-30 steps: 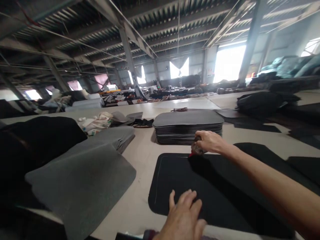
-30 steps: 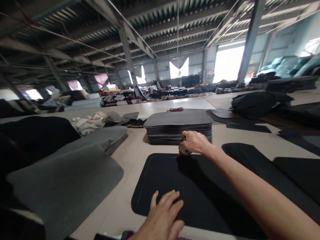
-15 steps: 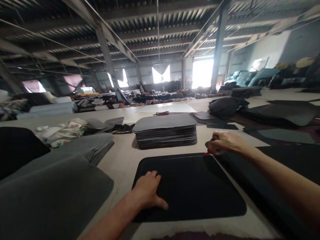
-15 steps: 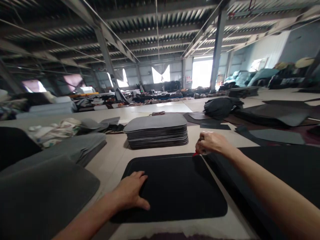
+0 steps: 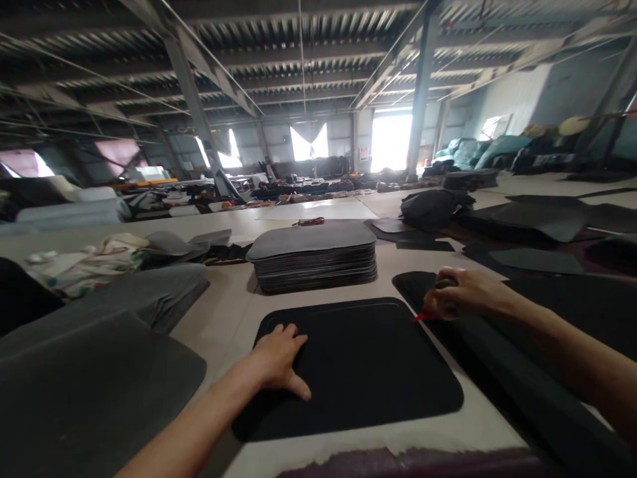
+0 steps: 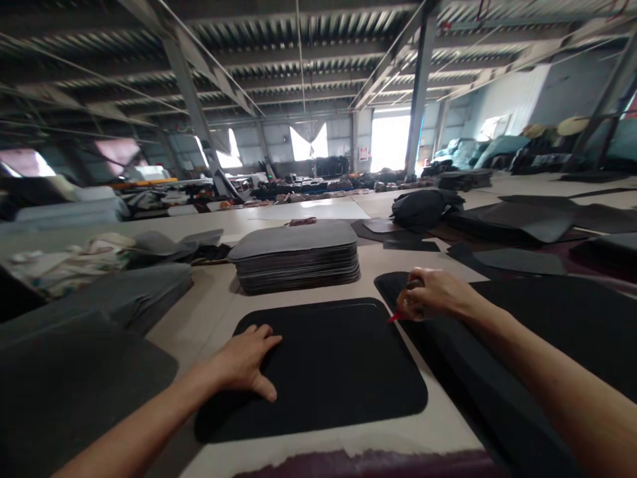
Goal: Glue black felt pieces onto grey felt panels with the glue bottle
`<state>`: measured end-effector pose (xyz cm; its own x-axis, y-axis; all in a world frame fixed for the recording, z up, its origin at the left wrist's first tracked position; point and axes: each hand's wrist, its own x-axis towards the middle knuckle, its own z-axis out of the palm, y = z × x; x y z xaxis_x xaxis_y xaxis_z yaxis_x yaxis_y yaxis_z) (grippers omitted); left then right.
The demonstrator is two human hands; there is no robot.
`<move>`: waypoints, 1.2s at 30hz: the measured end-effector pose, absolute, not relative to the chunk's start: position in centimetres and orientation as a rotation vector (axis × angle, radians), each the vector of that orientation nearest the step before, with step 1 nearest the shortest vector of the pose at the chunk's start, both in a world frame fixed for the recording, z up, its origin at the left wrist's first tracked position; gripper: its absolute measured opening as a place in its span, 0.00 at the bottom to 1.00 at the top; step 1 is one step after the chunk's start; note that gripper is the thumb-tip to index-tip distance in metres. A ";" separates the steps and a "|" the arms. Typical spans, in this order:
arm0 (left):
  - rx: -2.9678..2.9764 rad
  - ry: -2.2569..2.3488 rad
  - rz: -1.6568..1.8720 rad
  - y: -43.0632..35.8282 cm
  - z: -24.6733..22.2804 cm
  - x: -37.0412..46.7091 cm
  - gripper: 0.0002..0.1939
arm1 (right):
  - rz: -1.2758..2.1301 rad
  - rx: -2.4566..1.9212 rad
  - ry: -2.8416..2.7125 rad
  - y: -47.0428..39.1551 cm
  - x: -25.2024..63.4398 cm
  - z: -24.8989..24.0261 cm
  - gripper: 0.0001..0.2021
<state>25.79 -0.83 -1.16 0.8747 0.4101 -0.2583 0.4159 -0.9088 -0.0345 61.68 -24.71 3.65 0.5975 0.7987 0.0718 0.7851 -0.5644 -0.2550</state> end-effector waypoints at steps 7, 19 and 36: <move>3.033 0.656 -0.399 -0.6 -1.2 26.0 0.58 | 0.297 -2.393 -1.216 -31.0 58.8 3.0 0.14; 3.043 0.588 -0.385 0.2 -1.4 25.8 0.55 | 0.523 -2.238 -1.134 -37.0 54.0 2.1 0.17; 2.812 0.542 -0.314 4.0 -0.9 25.3 0.27 | 0.475 -1.899 -1.824 -22.8 44.5 2.1 0.07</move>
<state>25.27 3.98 -0.92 0.9071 0.3327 -0.2579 0.3890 -0.8967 0.2112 44.52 -22.78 2.12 0.0603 0.9959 0.0676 0.8365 -0.0135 -0.5478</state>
